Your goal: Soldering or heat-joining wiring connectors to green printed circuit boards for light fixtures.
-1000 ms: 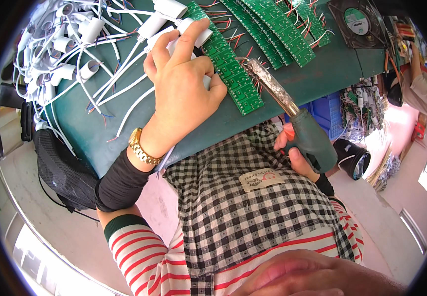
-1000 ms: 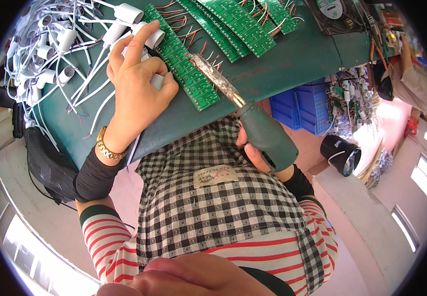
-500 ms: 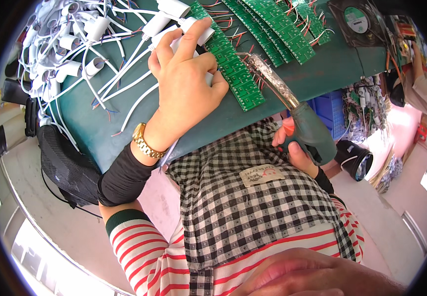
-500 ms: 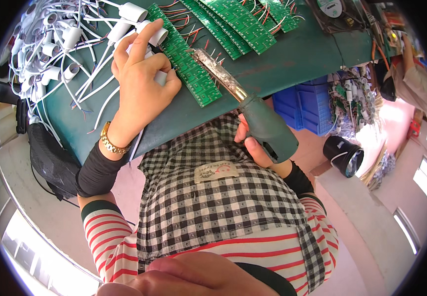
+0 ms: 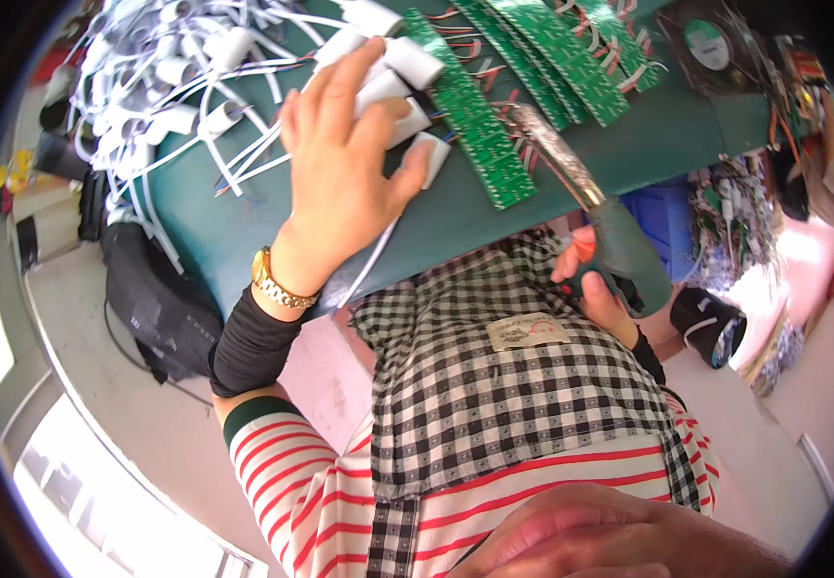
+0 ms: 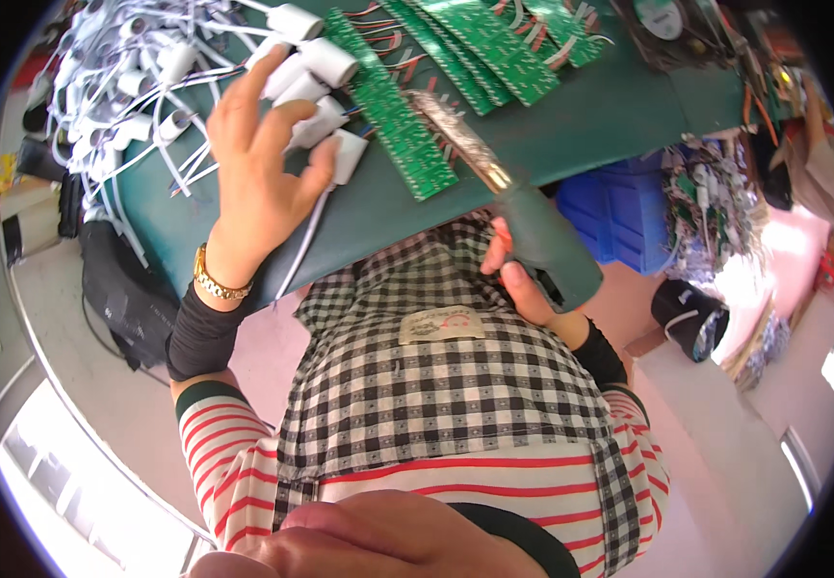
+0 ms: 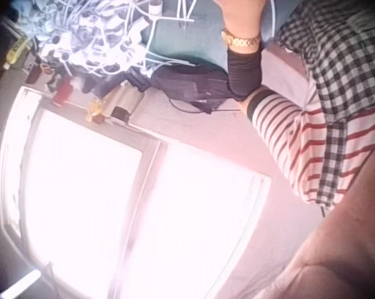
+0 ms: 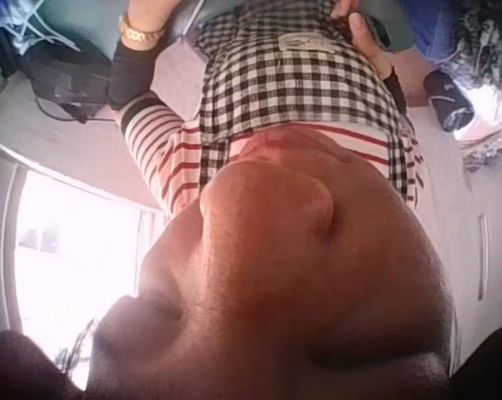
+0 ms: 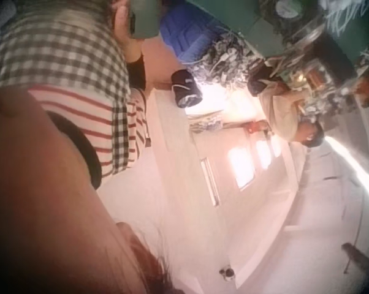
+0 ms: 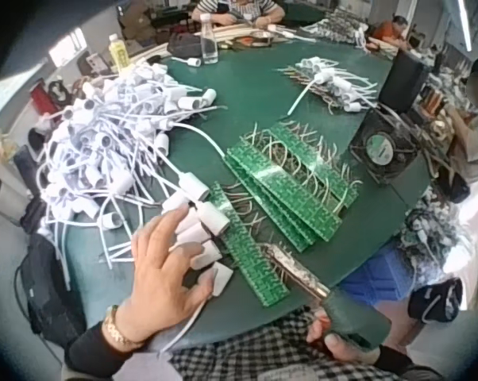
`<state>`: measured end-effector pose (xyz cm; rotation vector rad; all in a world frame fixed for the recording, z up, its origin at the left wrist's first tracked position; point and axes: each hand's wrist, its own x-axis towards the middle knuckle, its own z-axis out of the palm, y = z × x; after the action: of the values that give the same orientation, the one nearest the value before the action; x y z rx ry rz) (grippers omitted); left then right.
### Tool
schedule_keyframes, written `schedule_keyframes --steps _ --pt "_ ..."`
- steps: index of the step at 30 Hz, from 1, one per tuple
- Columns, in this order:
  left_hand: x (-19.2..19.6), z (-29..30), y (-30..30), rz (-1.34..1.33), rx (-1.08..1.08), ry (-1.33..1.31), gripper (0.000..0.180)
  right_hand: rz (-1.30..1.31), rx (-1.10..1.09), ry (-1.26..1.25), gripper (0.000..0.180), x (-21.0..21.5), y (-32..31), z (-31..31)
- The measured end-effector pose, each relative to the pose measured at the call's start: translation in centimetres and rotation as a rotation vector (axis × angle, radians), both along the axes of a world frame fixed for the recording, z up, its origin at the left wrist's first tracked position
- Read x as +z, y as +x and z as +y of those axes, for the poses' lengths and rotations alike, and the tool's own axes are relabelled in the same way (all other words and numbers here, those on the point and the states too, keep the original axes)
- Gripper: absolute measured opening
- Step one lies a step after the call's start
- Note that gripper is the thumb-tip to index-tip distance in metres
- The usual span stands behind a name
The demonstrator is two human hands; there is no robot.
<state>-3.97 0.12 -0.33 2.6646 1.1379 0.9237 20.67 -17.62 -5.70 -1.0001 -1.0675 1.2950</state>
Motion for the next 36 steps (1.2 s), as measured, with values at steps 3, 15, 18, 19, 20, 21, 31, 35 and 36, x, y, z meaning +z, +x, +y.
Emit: schedule_keyframes --steps 3,15,18,19,20,21,31,35,36 --pt "1.5 1.3 -4.7 0.089 0.193 0.133 0.024 -0.030 -0.015 -0.089 0.052 0.0 0.2 -0.3" --pt "-0.3 6.2 -12.7 0.266 0.313 0.087 0.023 -0.010 0.087 -0.051 0.047 0.4 0.0 0.1" --pt "-0.1 6.8 -13.3 0.304 0.416 0.169 0.013 0.041 0.027 -0.062 0.047 -0.1 -0.1 -0.3" --pt "0.0 6.8 -13.5 0.338 0.418 0.233 0.013 0.003 0.044 -0.051 0.047 0.2 -0.1 -0.2" --pt "0.2 6.9 -13.8 0.388 0.405 0.203 0.014 -0.034 0.062 -0.041 0.047 0.5 0.0 -0.2" --pt "0.3 6.9 -13.5 0.390 0.398 0.205 0.014 -0.031 0.054 -0.041 0.047 0.8 0.1 0.0" --pt "0.4 12.4 -9.7 0.233 0.283 0.203 0.022 -0.085 0.118 -0.023 0.045 1.0 0.4 -0.3" --pt "-0.6 13.7 -9.6 0.397 0.326 0.177 0.023 -0.057 0.050 0.039 0.044 0.0 0.1 -0.8" --pt "-0.5 13.8 -9.9 0.255 0.296 0.210 0.022 -0.053 0.042 0.043 0.044 -0.1 0.1 -0.8"
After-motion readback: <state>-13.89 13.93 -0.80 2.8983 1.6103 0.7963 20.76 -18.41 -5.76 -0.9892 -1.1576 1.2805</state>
